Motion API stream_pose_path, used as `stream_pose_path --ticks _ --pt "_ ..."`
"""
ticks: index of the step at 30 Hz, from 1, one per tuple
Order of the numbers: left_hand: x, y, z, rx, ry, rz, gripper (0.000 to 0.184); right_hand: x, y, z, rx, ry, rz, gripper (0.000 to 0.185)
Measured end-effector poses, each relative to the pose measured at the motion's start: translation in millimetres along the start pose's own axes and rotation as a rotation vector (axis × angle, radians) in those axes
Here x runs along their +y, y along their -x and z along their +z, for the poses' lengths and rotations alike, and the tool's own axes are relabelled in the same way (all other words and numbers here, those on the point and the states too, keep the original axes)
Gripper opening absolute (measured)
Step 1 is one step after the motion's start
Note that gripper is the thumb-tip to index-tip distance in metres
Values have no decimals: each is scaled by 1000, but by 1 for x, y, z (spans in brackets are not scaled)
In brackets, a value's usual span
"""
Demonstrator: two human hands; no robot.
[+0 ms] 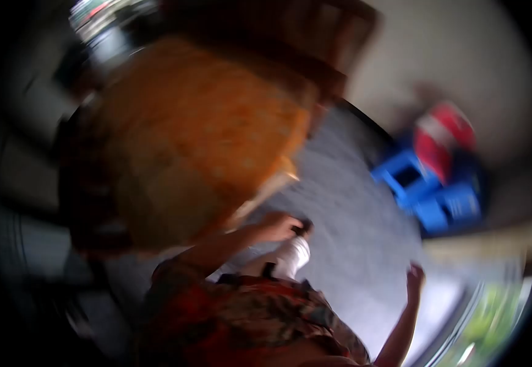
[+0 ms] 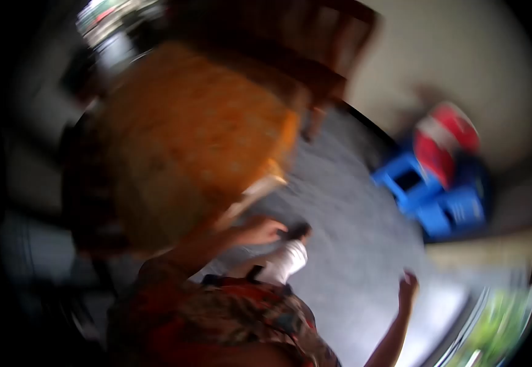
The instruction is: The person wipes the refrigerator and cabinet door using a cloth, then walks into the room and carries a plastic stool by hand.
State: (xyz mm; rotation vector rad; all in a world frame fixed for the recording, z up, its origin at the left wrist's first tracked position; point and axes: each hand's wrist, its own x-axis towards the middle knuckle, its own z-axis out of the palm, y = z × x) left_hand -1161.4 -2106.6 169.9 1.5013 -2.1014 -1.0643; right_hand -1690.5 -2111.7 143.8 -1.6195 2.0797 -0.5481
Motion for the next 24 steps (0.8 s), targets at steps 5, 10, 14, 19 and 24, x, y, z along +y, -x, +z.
stream_pose_path --ticks 5,10,14,19,24 --pt "-9 -141 -22 20 -56 -89 30 -30 -153 -21 -113 63 -119 26" --pt "17 -231 -40 -15 -60 -4 32 21 -279 -61 -257 293 -80 31" --pt "1 -288 -41 162 -27 -91 30 -8 -443 -107 -211 565 -225 35" --pt "-31 -313 3 323 20 -326 29 -70 -596 -165 53 627 -404 44" --pt "18 -368 7 289 42 -644 25 -106 -774 -173 268 584 -464 47"
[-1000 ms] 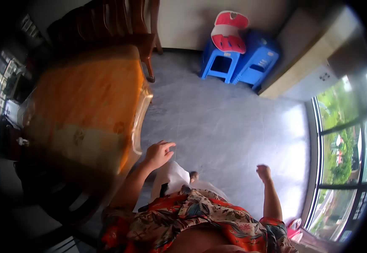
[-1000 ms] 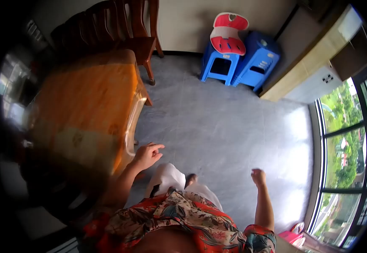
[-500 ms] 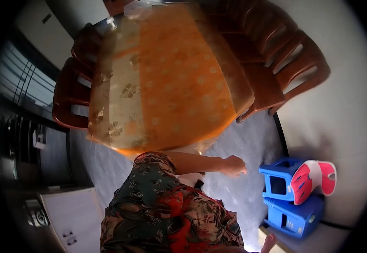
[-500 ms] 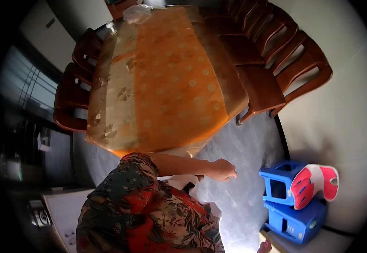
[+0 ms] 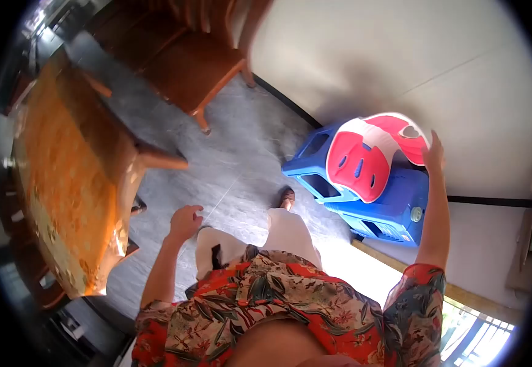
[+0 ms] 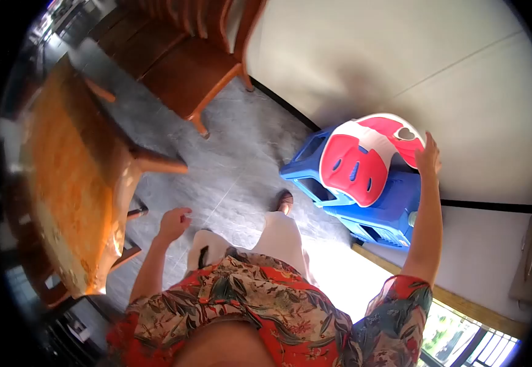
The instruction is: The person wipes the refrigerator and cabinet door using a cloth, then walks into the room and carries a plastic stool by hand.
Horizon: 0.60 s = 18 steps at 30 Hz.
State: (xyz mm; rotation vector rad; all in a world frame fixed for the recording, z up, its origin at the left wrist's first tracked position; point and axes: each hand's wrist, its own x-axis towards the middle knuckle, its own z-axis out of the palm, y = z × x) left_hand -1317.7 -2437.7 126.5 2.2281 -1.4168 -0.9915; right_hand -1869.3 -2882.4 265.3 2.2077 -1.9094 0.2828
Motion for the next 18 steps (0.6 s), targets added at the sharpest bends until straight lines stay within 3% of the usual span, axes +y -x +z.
stream_pose_path --ticks 1,4,9,11,14,18 --pt "17 -9 7 6 31 -2 25 0 -20 4 21 49 -4 48" --pt "67 -41 27 -30 74 12 25 -39 -44 -27 -266 234 69 54" --pt "102 -71 34 -12 52 -24 26 56 -92 78 -629 177 5 52" --pt "94 -81 40 -14 0 -41 26 21 -88 54 -548 330 26 42" --pt "90 -92 37 -78 39 -113 25 -25 -103 29 -783 453 -58 32" --pt "78 -123 39 -58 8 -28 27 -81 -101 18 -734 234 -325 30"
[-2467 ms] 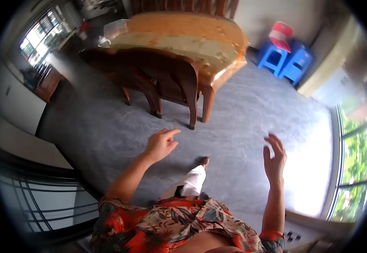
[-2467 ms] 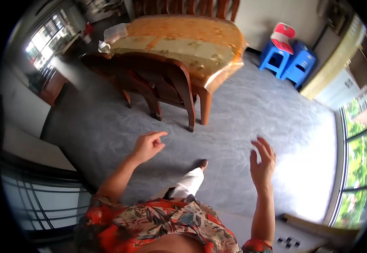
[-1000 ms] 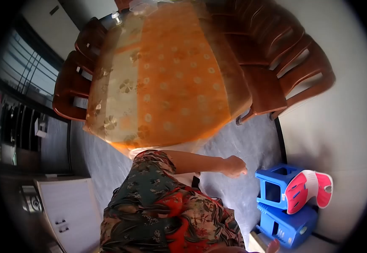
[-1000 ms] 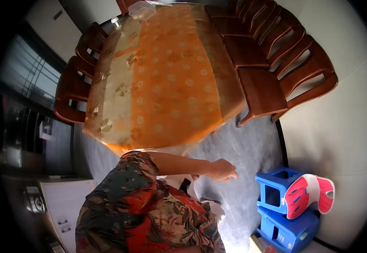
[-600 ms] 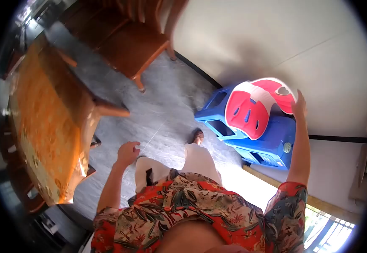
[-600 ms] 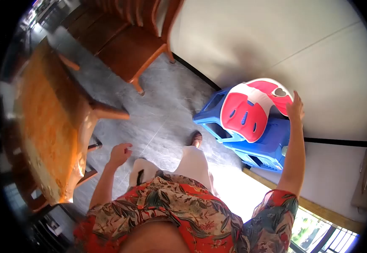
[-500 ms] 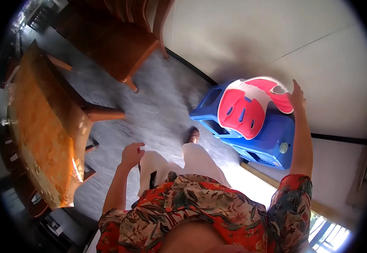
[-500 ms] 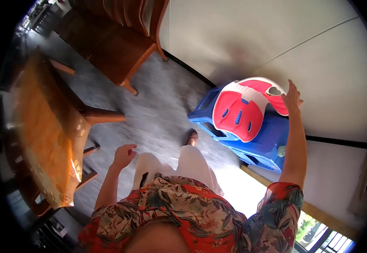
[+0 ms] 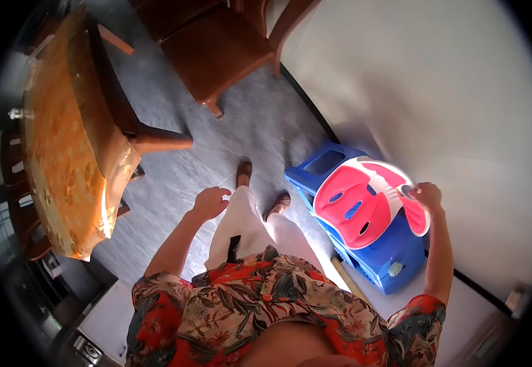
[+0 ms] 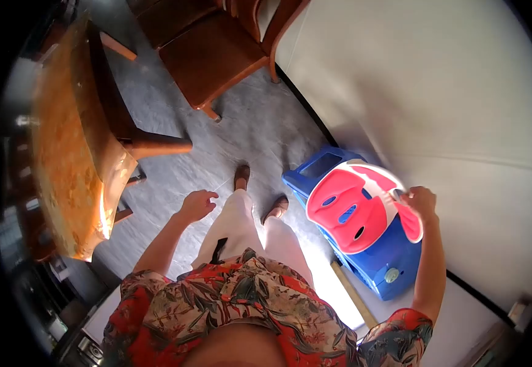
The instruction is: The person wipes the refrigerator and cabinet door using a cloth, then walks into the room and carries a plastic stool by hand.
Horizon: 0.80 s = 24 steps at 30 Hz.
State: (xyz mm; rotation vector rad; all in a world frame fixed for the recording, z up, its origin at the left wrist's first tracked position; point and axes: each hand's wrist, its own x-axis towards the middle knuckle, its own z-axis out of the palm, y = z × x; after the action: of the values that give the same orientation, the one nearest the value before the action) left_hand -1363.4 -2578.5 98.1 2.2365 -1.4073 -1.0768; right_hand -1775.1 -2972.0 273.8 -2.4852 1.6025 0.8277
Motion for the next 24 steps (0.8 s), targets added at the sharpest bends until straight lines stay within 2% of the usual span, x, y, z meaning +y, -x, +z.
stream_pose_path --ticks 2,3,7,11,16,20,22,23,24 --pt "2 -15 -12 -6 15 -12 27 -53 -1 -29 -38 -126 -130 32" --pt "0 -20 -20 -9 17 -23 27 -81 -4 -42 -122 -120 -133 44" --pt "-26 -26 -57 -124 0 -176 27 -168 -41 -94 -137 -356 -302 35" --pt "-70 -12 -64 -90 61 -325 28 -242 -74 -161 -177 -675 -354 26" --pt "-105 11 -41 -122 117 -465 29 -338 -128 -208 -81 -674 -426 28" --pt "-123 30 -19 -108 181 -527 28 -433 -197 -225 44 -682 -629 35" --pt "-131 41 -11 -71 261 -571 28 -464 -244 -224 67 -665 -694 35" --pt "-135 47 -5 -55 303 -590 28 -479 -262 -223 24 -753 -687 36" --pt "-138 55 2 -28 303 -606 26 -491 -285 -225 3 -663 -675 38"
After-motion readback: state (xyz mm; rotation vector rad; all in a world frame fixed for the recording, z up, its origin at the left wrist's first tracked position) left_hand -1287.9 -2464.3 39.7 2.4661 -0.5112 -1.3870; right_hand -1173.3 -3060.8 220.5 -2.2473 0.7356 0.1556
